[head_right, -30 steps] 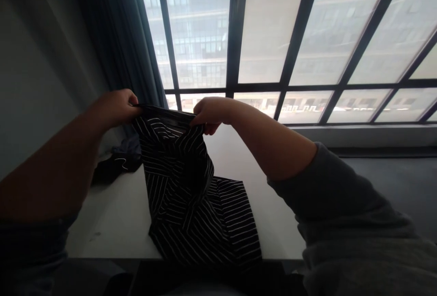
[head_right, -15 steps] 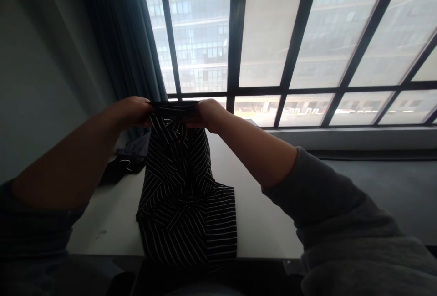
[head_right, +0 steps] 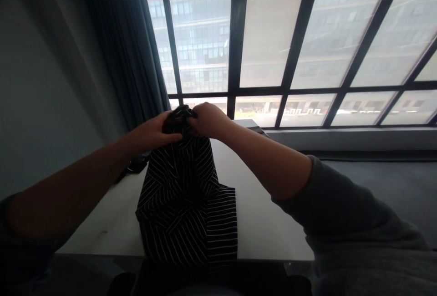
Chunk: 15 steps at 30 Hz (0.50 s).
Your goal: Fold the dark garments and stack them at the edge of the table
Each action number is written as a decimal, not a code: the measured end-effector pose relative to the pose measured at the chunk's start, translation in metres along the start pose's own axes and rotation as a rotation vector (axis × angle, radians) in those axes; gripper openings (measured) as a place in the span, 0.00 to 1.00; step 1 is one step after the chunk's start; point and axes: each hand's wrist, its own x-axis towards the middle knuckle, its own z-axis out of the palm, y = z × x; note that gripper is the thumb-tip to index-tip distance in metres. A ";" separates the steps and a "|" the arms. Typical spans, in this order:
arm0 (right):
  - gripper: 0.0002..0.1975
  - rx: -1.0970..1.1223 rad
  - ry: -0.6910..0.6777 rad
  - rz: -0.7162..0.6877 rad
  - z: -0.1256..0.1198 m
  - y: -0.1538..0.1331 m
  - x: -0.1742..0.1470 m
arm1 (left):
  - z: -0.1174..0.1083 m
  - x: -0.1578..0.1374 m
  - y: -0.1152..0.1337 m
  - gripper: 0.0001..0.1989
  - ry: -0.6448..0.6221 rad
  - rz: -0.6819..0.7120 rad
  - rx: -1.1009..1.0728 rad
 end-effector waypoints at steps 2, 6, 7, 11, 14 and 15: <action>0.12 0.023 -0.099 -0.013 -0.004 -0.008 -0.010 | 0.014 -0.009 0.005 0.40 0.029 -0.015 0.272; 0.12 -0.043 -0.359 -0.124 -0.014 -0.013 -0.051 | 0.026 -0.033 0.016 0.18 -0.212 -0.005 0.460; 0.12 -0.006 -0.465 -0.166 -0.015 -0.010 -0.063 | 0.027 -0.042 0.020 0.17 -0.328 0.018 0.427; 0.20 0.271 -0.878 -0.202 -0.009 0.022 -0.107 | 0.030 -0.068 0.031 0.18 -0.990 0.067 0.243; 0.34 0.385 -0.915 -0.063 0.005 0.059 -0.125 | 0.029 -0.050 0.019 0.16 -1.359 -0.005 0.222; 0.35 0.407 -0.906 -0.006 0.011 0.071 -0.129 | 0.025 -0.035 0.011 0.15 -1.347 -0.086 0.255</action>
